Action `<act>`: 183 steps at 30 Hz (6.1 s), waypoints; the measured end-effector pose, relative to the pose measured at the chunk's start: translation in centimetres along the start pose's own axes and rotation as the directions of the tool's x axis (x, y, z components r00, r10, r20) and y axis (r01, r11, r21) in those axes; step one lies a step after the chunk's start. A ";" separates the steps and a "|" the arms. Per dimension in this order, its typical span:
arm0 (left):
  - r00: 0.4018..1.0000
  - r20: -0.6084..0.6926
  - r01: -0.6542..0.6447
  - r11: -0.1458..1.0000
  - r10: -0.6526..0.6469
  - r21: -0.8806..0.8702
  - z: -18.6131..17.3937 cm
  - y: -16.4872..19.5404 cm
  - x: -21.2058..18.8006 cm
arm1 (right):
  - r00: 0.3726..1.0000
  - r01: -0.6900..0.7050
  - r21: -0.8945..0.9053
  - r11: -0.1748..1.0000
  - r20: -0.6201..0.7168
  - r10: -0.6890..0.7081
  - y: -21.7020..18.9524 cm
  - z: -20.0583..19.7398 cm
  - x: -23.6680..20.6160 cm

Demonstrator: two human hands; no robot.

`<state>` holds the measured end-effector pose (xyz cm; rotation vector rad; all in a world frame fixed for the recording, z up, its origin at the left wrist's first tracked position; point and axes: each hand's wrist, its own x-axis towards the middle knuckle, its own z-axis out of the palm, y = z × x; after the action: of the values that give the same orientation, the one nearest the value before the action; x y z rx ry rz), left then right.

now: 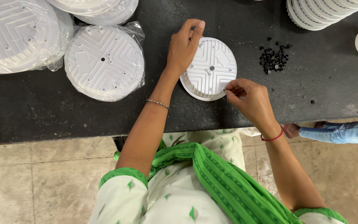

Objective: The person sits at a workbench assembling round white LED light fixture bases. They pick small black fasteners from a pile on the table and press them into holes around the edge of a fixture base, then wrap the finished base in plastic film and set it with the completed stack.

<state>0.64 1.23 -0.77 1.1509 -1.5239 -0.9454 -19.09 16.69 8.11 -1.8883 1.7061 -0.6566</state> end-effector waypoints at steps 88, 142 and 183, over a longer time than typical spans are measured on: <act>0.984 0.083 0.168 0.978 -0.159 -0.122 -0.7 -1.1 0.9 | 0.928 0.369 -0.105 0.923 0.093 -0.361 -4.4 1.3 12.2; 0.984 0.105 0.152 0.982 -0.140 -0.109 -0.7 -2.0 1.3 | 0.868 0.496 -0.157 0.854 0.129 -0.480 -5.5 2.1 11.6; 0.986 0.107 0.132 0.990 -0.126 -0.049 -1.6 -0.4 0.4 | 0.950 -0.162 -0.004 0.987 -0.270 0.155 7.4 -3.1 0.7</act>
<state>2.23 0.72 -0.72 1.1873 -1.5092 -1.1438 -26.65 15.17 5.62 -1.7175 2.0205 -0.8608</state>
